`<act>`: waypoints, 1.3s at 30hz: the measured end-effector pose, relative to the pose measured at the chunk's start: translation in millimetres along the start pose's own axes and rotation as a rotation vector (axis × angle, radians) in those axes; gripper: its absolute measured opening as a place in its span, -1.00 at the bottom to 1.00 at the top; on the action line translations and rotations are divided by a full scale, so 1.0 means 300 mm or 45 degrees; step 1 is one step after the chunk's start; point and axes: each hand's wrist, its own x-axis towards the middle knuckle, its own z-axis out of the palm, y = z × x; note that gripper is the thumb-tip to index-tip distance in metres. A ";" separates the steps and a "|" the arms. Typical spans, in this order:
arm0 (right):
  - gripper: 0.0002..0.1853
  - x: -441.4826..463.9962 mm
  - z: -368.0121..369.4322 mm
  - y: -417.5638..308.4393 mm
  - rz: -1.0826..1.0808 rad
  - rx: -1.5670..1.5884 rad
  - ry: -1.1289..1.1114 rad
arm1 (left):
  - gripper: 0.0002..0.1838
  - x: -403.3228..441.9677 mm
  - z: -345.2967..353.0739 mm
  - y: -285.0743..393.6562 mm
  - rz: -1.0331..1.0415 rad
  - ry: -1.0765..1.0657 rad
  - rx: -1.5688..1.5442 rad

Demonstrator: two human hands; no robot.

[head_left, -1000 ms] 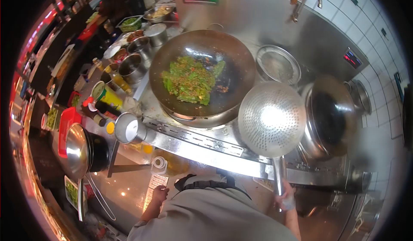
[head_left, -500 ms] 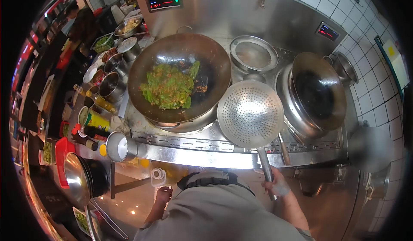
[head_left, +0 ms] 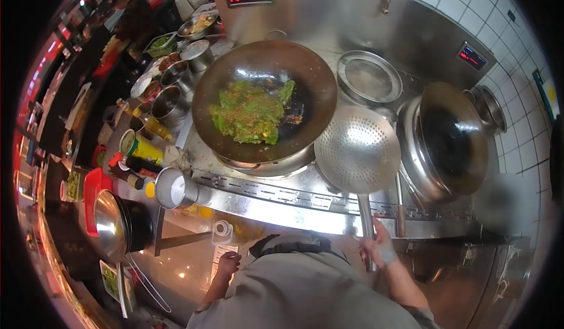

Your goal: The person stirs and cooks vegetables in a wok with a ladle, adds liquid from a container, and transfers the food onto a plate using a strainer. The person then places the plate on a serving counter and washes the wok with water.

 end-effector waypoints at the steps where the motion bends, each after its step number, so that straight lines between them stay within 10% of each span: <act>1: -0.31 -0.022 -0.014 0.027 0.020 -0.018 -0.033 | -0.71 -0.001 -0.003 0.009 0.020 -0.013 0.002; 6: -0.40 -0.124 -0.036 -0.017 0.262 0.188 -0.162 | -0.83 -0.124 0.002 0.329 0.144 -0.316 -0.264; 9: -0.58 0.006 -0.216 0.159 -0.091 -0.351 -0.118 | -0.85 -0.176 0.023 0.577 0.413 -0.517 -0.307; 12: -0.66 0.141 -0.284 0.103 -1.125 -1.441 0.910 | -0.65 -0.183 0.076 0.807 0.503 -0.311 -0.421; 15: -0.67 0.274 -0.379 0.162 -0.748 -1.453 1.023 | -0.65 -0.169 0.138 0.996 0.384 -0.252 -0.760; 18: -0.69 0.355 -0.401 0.167 -0.244 -1.446 0.957 | -0.66 -0.024 0.141 1.056 0.251 -0.453 -0.929; 27: -0.74 0.288 -0.512 0.148 -0.687 -0.894 0.748 | -0.66 0.059 0.134 1.113 0.085 -0.522 -1.074; 30: -0.77 0.112 -0.275 -0.102 -0.438 -0.267 0.440 | -0.65 0.049 0.148 1.099 0.176 -0.515 -1.022; 39: -0.68 0.478 0.158 -0.361 -0.788 -0.971 0.255 | -0.64 0.017 0.202 1.088 0.276 -0.533 -1.091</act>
